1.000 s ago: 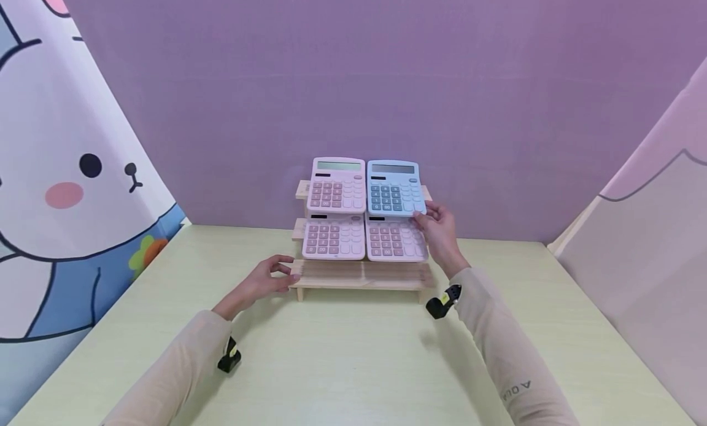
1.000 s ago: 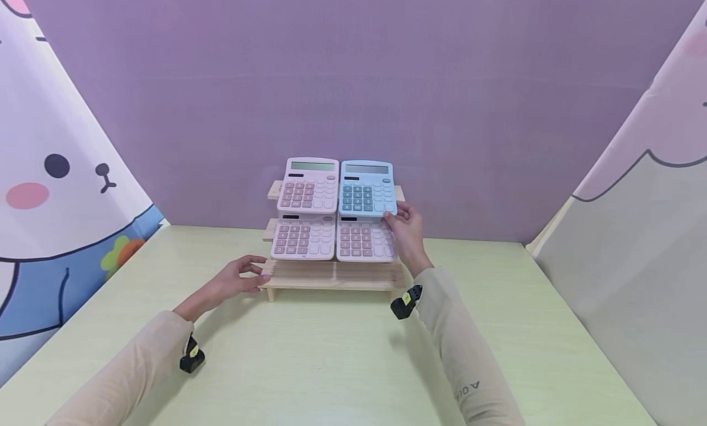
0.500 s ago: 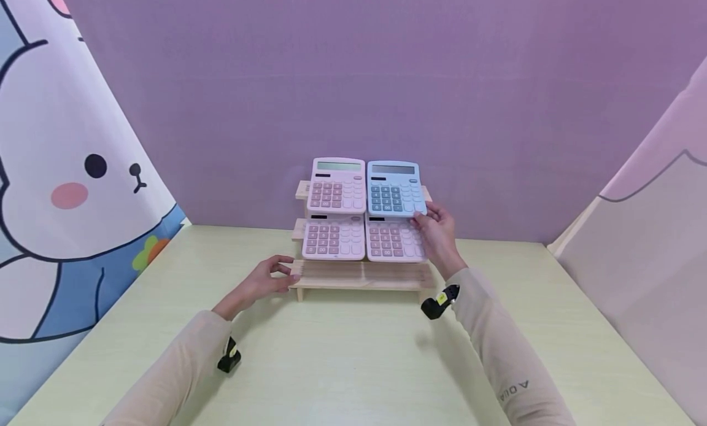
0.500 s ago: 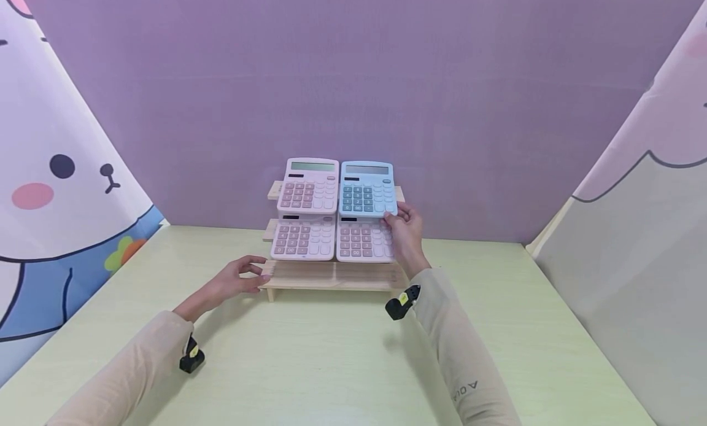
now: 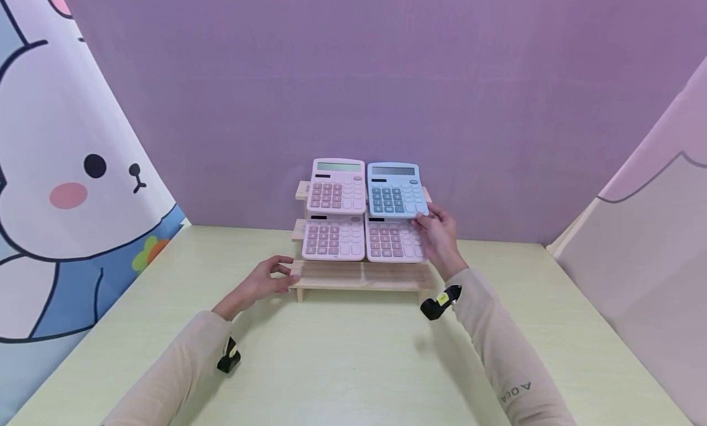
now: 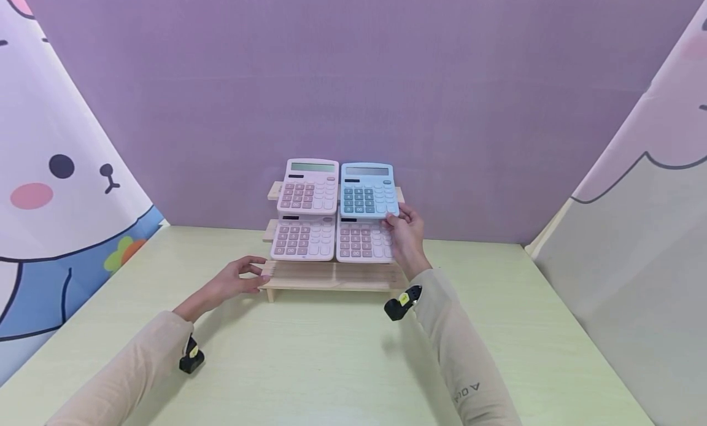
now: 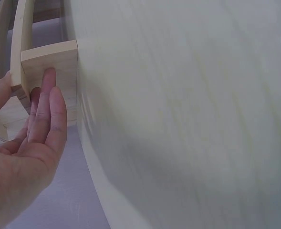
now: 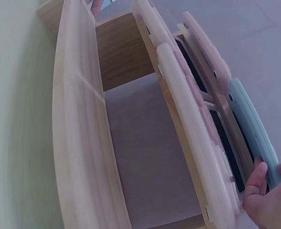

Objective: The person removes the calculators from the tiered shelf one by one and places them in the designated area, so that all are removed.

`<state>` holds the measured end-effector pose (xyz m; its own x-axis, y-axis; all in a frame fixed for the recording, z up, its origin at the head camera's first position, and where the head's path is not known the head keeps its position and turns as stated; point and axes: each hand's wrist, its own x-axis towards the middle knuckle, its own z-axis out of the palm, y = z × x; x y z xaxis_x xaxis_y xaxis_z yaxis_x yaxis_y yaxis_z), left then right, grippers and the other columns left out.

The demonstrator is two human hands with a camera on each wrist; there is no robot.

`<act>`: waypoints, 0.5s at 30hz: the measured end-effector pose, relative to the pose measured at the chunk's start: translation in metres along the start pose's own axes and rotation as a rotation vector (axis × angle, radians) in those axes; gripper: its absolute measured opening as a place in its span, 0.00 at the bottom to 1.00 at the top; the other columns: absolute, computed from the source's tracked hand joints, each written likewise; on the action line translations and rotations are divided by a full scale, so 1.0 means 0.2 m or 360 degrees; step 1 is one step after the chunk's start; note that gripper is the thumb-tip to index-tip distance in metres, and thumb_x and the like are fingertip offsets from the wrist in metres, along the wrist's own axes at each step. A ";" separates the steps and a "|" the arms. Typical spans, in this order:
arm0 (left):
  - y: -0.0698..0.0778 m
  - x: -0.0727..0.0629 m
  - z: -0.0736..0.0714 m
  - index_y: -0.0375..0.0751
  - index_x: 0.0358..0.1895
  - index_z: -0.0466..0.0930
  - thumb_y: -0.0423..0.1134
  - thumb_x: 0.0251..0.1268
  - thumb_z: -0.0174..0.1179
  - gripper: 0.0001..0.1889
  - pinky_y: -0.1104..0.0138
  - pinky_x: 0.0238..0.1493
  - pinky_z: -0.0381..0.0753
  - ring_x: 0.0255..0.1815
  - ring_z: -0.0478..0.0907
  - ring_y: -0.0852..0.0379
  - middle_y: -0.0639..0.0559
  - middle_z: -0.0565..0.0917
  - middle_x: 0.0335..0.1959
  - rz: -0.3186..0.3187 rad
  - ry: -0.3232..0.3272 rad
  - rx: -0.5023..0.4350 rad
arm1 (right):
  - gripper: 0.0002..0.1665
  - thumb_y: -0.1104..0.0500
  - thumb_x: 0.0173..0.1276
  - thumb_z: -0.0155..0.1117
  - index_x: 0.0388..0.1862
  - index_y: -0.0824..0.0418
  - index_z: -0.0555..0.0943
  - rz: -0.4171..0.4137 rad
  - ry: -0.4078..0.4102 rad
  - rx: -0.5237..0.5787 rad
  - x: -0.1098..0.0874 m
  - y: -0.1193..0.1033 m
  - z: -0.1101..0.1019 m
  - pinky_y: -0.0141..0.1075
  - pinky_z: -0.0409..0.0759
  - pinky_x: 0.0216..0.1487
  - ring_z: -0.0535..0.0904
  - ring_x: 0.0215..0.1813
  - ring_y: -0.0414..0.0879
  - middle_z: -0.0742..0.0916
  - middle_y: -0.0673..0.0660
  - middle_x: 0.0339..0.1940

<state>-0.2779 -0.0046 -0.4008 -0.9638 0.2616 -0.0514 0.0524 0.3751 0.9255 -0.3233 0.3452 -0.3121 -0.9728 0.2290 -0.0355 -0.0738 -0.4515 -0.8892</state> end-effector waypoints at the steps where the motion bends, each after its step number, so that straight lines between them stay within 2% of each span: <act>1: 0.00 0.00 0.00 0.31 0.63 0.59 0.40 0.59 0.61 0.31 0.61 0.44 0.84 0.37 0.81 0.52 0.33 0.73 0.50 0.0001 -0.0002 0.0000 | 0.29 0.76 0.62 0.50 0.62 0.66 0.62 0.0003 -0.0005 0.0015 0.00 0.00 0.00 0.25 0.79 0.39 0.73 0.35 0.41 0.73 0.54 0.42; 9: 0.00 0.00 0.00 0.30 0.63 0.59 0.39 0.60 0.60 0.31 0.62 0.44 0.84 0.37 0.80 0.53 0.32 0.72 0.50 0.0012 -0.0014 -0.0004 | 0.30 0.77 0.63 0.48 0.65 0.64 0.60 0.0035 -0.0027 0.0103 -0.01 -0.01 -0.01 0.27 0.76 0.39 0.73 0.38 0.42 0.74 0.54 0.48; 15: 0.01 -0.01 0.00 0.30 0.63 0.59 0.39 0.60 0.60 0.31 0.62 0.44 0.84 0.37 0.80 0.52 0.32 0.72 0.50 -0.0003 -0.0008 -0.0004 | 0.31 0.76 0.62 0.49 0.65 0.64 0.60 0.0018 -0.0003 0.0080 -0.02 -0.03 -0.01 0.26 0.77 0.39 0.74 0.37 0.42 0.74 0.55 0.47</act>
<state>-0.2767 -0.0039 -0.3993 -0.9625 0.2657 -0.0549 0.0502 0.3733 0.9264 -0.3177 0.3494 -0.3070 -0.9740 0.2221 -0.0446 -0.0737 -0.4970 -0.8646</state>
